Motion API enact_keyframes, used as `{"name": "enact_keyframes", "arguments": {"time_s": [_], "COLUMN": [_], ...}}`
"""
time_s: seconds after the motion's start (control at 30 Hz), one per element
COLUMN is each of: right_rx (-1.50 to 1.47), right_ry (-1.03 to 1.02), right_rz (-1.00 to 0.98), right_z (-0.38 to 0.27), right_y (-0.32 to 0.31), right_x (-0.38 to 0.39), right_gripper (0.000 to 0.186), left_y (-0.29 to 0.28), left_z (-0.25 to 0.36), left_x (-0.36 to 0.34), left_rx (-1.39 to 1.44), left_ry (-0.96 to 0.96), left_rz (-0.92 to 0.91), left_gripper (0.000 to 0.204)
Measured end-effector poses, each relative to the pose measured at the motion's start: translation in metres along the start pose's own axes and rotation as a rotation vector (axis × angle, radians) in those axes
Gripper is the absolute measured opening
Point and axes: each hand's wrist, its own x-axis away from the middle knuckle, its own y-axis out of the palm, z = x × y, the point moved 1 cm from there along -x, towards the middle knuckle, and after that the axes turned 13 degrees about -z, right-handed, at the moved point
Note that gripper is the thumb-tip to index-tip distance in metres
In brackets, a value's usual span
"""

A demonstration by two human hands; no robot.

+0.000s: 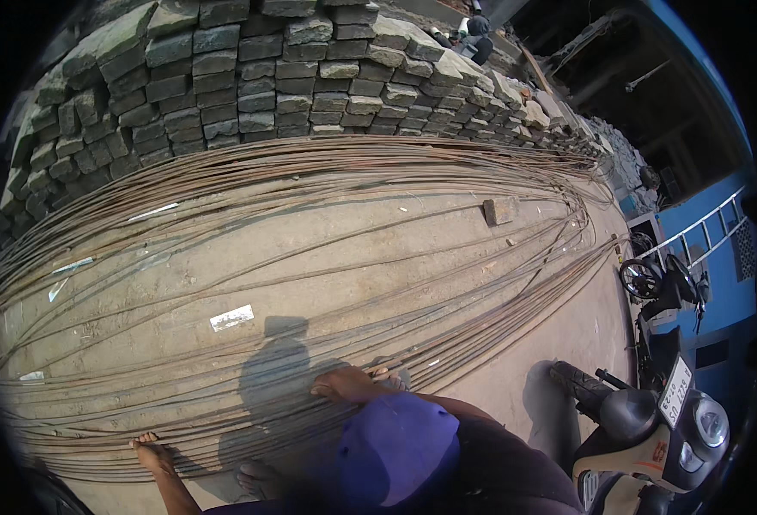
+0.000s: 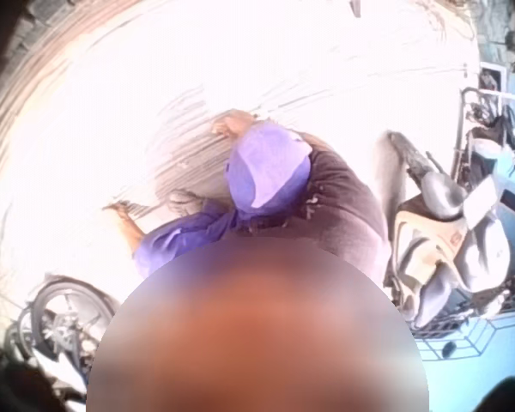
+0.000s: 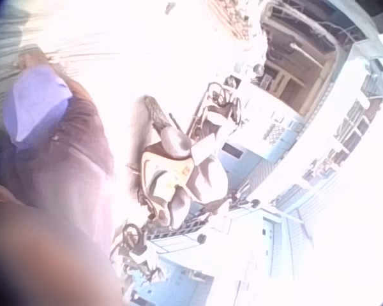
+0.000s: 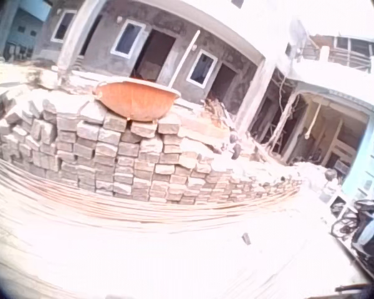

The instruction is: The person uses an angle grinder to cut several long metal rods on a concrete floor. They repeatedly position the rods against a small block, cut them, and then move the cut pieces aside. The person also scrapes the rods with a small tool before cutting.

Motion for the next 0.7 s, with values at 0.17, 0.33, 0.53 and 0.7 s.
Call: {"name": "enact_keyframes", "arguments": {"time_s": [0.17, 0.33, 0.53, 0.7], "right_rx": [0.145, 0.054, -0.064, -0.114], "right_ry": [0.003, -0.027, -0.231, -0.27], "right_rz": [0.07, 0.071, -0.001, 0.01], "right_z": [-0.008, -0.032, -0.031, -0.017], "right_y": [0.006, -0.006, -0.007, 0.003], "right_x": [-0.009, 0.0, -0.002, -0.004], "right_gripper": [0.031, 0.028, 0.037, 0.035], "left_y": [-0.011, 0.009, 0.01, 0.006], "left_z": [-0.002, 0.01, 0.024, 0.026], "left_x": [0.016, 0.03, 0.043, 0.043], "left_rx": [-0.019, -0.357, -0.597, -0.585], "left_ry": [0.01, -0.001, 0.027, -0.006], "left_rz": [-0.072, 0.072, 0.068, 0.052], "left_gripper": [0.036, 0.044, 0.045, 0.043]}}
